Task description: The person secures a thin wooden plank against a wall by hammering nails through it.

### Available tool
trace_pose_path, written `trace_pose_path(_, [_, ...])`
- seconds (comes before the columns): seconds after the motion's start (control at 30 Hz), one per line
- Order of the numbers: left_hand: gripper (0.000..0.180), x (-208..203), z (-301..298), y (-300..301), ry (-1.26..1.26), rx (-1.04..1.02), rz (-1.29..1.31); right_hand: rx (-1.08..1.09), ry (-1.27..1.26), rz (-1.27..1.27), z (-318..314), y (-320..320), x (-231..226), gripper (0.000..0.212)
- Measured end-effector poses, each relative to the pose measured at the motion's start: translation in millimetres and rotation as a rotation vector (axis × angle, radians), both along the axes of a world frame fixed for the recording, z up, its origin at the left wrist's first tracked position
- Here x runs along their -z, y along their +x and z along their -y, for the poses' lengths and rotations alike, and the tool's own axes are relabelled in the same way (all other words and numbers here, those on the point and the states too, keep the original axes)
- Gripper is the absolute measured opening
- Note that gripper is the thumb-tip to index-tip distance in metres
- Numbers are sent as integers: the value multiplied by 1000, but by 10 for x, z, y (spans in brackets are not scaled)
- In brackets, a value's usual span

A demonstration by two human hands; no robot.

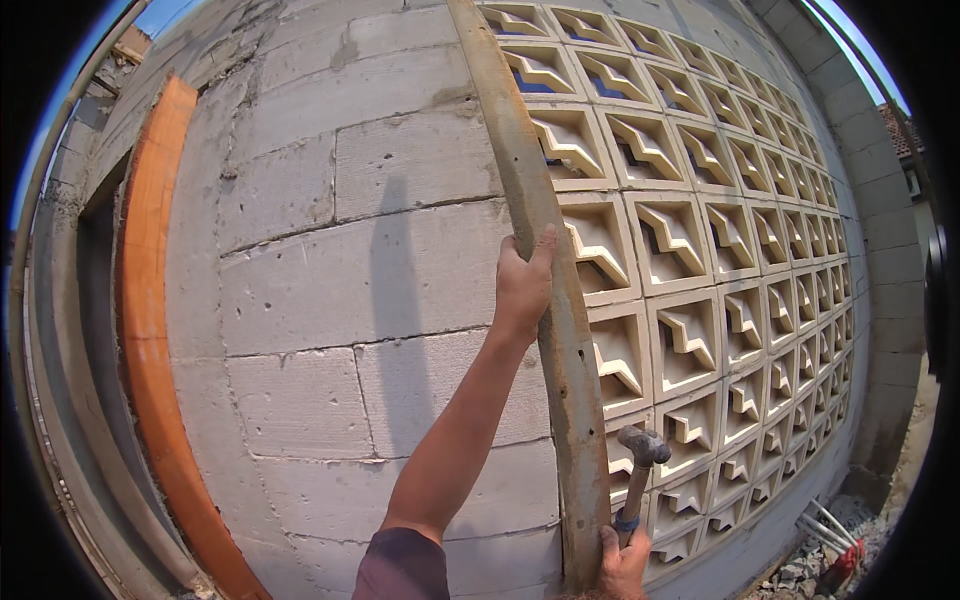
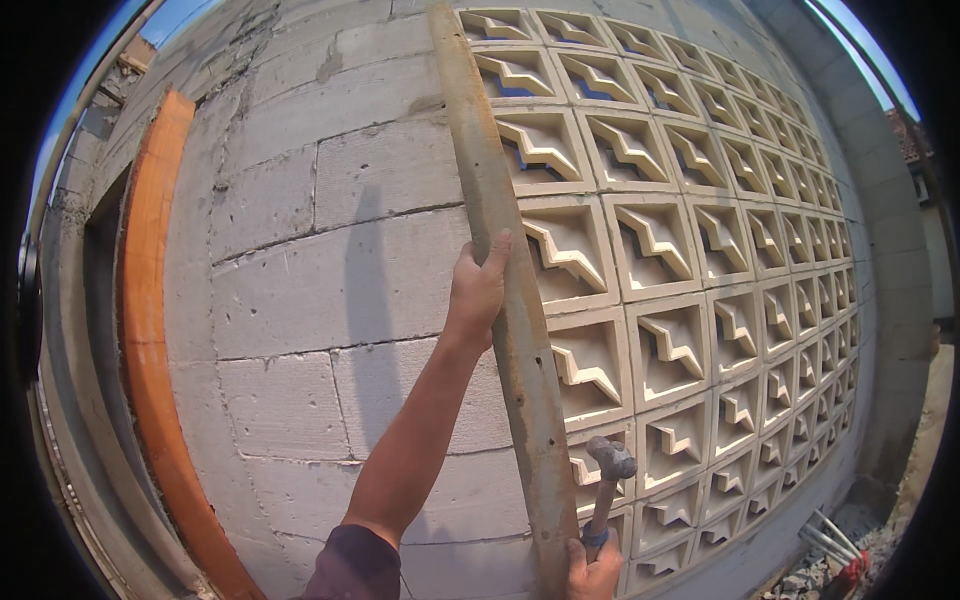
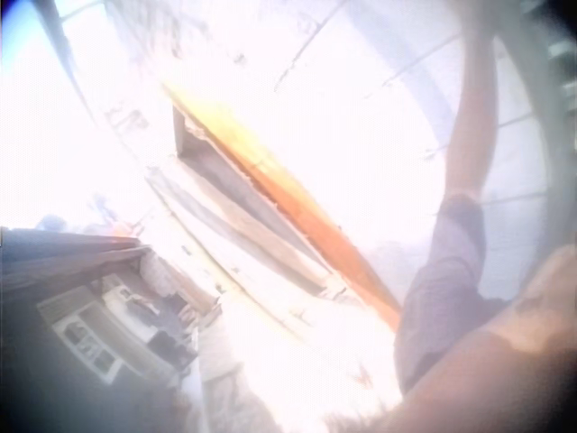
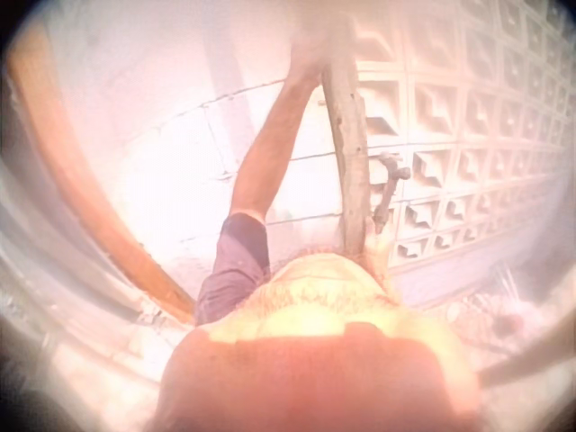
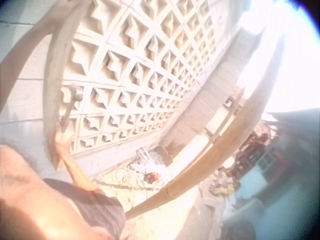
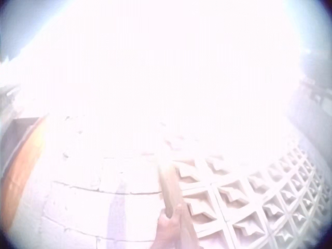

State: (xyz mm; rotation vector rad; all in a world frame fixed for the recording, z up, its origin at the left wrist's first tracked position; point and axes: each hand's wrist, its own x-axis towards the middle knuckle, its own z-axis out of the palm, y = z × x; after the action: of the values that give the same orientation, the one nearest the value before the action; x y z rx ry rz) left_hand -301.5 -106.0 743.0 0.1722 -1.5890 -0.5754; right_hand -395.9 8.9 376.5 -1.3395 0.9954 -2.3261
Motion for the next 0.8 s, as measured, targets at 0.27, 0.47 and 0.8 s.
trace_pose_path(0.27, [103,899,-348,-309,-254,-394,15,56,-41,-105,344,-312,-831,20])
trace_pose_path(0.47, [101,441,-336,-269,-260,-440,25,75,-38,-185,580,-436,-1275,20])
trace_pose_path(0.8, [59,-572,56,-260,-575,-571,-94,-42,-53,10,285,-866,-898,16])
